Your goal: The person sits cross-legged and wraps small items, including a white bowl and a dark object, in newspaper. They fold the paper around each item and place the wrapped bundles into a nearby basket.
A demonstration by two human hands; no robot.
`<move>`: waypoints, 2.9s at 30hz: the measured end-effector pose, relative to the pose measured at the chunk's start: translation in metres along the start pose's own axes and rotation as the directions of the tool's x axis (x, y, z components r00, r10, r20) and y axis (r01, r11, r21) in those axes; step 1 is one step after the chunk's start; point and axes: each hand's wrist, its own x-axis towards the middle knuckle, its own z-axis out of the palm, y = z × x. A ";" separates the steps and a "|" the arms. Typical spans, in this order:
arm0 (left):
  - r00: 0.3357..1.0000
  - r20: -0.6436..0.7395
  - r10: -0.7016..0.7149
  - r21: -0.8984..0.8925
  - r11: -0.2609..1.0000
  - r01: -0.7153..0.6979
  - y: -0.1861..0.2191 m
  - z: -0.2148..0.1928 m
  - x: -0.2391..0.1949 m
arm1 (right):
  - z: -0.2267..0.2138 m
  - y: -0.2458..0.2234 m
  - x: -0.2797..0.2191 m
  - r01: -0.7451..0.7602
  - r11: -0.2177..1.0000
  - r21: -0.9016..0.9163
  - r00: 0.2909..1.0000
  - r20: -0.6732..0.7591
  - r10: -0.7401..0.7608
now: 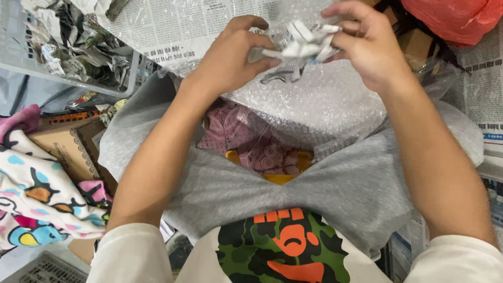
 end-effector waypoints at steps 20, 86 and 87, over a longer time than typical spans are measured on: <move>0.960 -0.082 -0.266 -0.556 0.812 0.178 -0.018 0.001 0.009 | 0.008 -0.017 -0.014 0.340 0.905 -0.256 0.927 -0.069 -0.368; 0.986 -0.156 -0.061 -0.128 0.991 0.041 -0.066 0.013 -0.001 | -0.027 0.024 -0.012 0.025 0.635 -0.772 0.939 -0.200 -0.281; 0.981 -0.095 -0.168 -0.120 0.980 0.157 -0.072 0.014 -0.003 | -0.024 0.024 -0.010 0.047 0.602 -0.797 0.938 -0.172 -0.301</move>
